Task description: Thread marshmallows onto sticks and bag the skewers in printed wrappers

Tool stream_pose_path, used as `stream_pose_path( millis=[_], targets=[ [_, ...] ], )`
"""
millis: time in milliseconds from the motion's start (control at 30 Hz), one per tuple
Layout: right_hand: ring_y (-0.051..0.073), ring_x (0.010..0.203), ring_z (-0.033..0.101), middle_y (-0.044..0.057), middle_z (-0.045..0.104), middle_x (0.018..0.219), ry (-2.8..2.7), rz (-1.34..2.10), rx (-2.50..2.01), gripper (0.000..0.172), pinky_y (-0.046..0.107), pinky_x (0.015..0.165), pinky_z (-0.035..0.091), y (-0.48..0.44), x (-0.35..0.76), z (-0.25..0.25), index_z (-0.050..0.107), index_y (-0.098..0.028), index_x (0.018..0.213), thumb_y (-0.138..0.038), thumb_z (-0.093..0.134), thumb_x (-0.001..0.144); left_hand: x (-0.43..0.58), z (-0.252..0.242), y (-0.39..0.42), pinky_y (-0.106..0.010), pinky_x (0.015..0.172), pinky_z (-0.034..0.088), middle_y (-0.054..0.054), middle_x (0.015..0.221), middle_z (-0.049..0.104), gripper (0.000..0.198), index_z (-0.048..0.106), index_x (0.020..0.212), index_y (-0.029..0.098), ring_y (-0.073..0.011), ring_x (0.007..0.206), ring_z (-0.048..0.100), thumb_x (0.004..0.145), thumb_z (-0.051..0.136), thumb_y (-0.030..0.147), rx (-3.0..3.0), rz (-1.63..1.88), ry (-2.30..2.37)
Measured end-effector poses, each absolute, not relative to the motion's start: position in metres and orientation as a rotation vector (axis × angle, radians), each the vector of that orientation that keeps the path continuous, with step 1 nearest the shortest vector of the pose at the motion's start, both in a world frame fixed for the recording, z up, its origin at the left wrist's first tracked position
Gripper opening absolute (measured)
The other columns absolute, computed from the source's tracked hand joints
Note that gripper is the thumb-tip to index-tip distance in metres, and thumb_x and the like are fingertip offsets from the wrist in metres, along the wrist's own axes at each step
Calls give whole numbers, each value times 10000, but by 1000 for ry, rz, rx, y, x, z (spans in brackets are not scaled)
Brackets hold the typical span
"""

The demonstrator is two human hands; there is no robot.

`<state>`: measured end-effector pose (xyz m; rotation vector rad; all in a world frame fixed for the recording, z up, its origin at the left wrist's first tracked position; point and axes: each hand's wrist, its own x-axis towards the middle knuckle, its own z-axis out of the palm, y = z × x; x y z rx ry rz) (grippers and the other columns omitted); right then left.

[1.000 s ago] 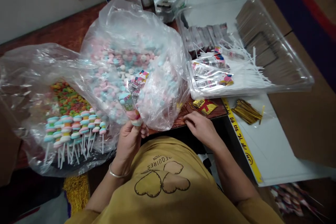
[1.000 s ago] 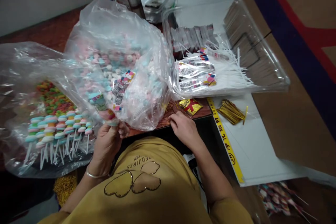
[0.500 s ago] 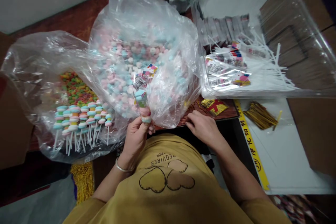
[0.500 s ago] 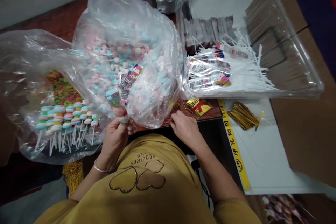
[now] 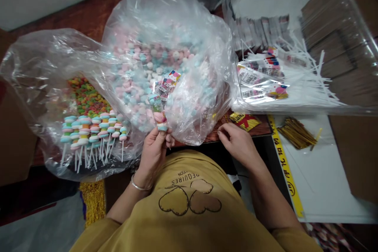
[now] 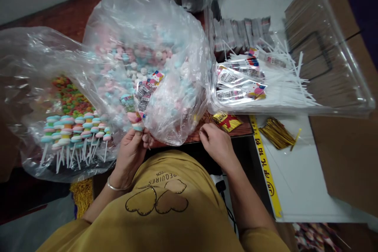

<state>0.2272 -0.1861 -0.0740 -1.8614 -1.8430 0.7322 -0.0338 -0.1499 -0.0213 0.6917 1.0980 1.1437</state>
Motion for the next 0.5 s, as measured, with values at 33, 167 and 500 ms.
stream_pose_path(
  millis=[33, 167, 500],
  targets=[
    [203, 792, 628, 59, 676, 878, -1816, 724, -1858, 165, 312, 727, 431, -186, 229, -74, 628, -213, 832, -244, 518, 949, -34, -21, -150, -209, 571, 470, 40, 586, 553, 337, 746, 814, 147, -55, 510, 473, 736, 891, 442, 690, 1144, 1097],
    [220, 868, 655, 61, 675, 892, -1669, 680, -1772, 143, 336, 800, 487, -188, 239, -74, 672, -215, 845, -261, 567, 932, -37, -25, -151, -204, 549, 450, 41, 587, 541, 345, 730, 811, 150, -62, 511, 461, 751, 875, 456, 705, 1135, 1107],
    [131, 605, 676, -15, 732, 753, -1514, 564, -1392, 60, 239, 607, 523, -195, 179, -24, 675, -229, 936, -240, 630, 974, -23, -10, -139, -247, 654, 388, 11, 702, 586, 190, 665, 796, 172, -122, 671, 508, 939, 578, 262, 1604, 820, 1369]
  ],
)
